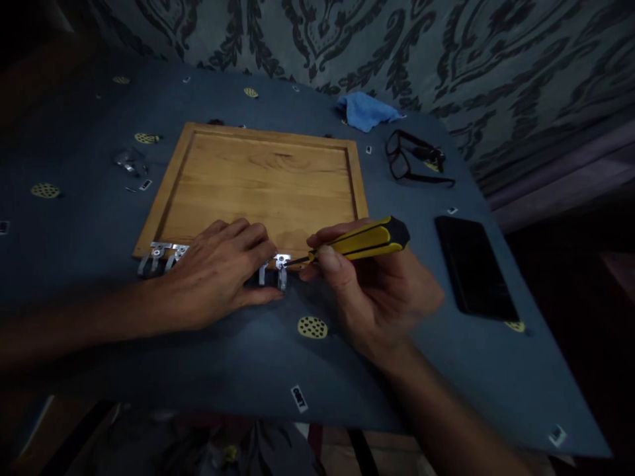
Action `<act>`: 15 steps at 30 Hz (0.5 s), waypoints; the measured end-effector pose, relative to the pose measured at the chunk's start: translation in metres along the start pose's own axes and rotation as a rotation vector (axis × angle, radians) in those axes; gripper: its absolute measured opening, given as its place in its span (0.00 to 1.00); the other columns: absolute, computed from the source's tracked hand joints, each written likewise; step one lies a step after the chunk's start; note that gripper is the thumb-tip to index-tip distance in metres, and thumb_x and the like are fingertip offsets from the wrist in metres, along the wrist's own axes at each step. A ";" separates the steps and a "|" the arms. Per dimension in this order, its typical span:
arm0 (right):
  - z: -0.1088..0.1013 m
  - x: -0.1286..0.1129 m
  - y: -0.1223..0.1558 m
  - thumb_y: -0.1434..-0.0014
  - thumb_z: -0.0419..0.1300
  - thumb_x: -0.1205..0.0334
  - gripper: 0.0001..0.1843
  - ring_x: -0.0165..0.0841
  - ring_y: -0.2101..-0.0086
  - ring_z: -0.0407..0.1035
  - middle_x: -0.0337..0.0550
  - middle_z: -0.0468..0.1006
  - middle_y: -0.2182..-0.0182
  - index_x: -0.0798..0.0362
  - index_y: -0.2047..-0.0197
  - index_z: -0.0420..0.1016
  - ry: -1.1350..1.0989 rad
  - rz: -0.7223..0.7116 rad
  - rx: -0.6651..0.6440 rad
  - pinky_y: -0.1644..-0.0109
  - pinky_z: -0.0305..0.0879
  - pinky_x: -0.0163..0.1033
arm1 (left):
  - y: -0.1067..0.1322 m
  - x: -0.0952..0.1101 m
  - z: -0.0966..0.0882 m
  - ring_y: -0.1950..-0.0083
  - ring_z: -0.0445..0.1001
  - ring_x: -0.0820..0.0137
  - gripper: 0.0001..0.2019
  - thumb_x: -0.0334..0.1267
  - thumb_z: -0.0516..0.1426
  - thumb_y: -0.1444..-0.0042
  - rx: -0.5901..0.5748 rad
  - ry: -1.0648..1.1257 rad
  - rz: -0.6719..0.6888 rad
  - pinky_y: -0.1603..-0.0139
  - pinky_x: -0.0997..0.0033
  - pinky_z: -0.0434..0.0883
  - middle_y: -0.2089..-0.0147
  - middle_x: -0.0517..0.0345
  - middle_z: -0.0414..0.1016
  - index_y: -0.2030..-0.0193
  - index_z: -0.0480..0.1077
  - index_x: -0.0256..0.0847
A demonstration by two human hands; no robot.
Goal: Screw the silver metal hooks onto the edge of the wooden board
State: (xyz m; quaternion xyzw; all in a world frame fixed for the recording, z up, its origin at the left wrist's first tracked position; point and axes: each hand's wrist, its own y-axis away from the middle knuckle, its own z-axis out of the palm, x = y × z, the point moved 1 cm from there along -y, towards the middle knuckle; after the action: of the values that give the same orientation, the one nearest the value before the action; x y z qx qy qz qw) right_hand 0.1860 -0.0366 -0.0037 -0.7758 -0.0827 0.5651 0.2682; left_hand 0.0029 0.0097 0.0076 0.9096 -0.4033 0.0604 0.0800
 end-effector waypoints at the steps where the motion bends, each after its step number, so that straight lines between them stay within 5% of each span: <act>1: 0.000 -0.001 0.000 0.35 0.64 0.55 0.07 0.35 0.80 0.74 0.39 0.83 0.65 0.34 0.60 0.85 -0.001 0.015 0.001 0.79 0.74 0.46 | 0.000 0.000 0.000 0.42 0.71 0.52 0.20 0.53 0.61 0.34 -0.009 -0.002 -0.003 0.44 0.53 0.68 0.47 0.47 0.73 0.47 0.75 0.37; 15: 0.002 -0.001 0.001 0.37 0.65 0.62 0.10 0.35 0.80 0.74 0.35 0.84 0.66 0.34 0.59 0.84 0.079 -0.027 -0.020 0.79 0.74 0.46 | -0.002 0.000 -0.001 0.43 0.71 0.52 0.21 0.54 0.61 0.34 -0.011 -0.015 0.008 0.46 0.54 0.68 0.48 0.45 0.75 0.47 0.76 0.37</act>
State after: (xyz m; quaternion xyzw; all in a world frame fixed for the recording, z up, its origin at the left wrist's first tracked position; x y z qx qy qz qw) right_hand 0.1836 -0.0370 -0.0035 -0.7989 -0.0882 0.5295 0.2714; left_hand 0.0044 0.0115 0.0082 0.9079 -0.4080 0.0516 0.0816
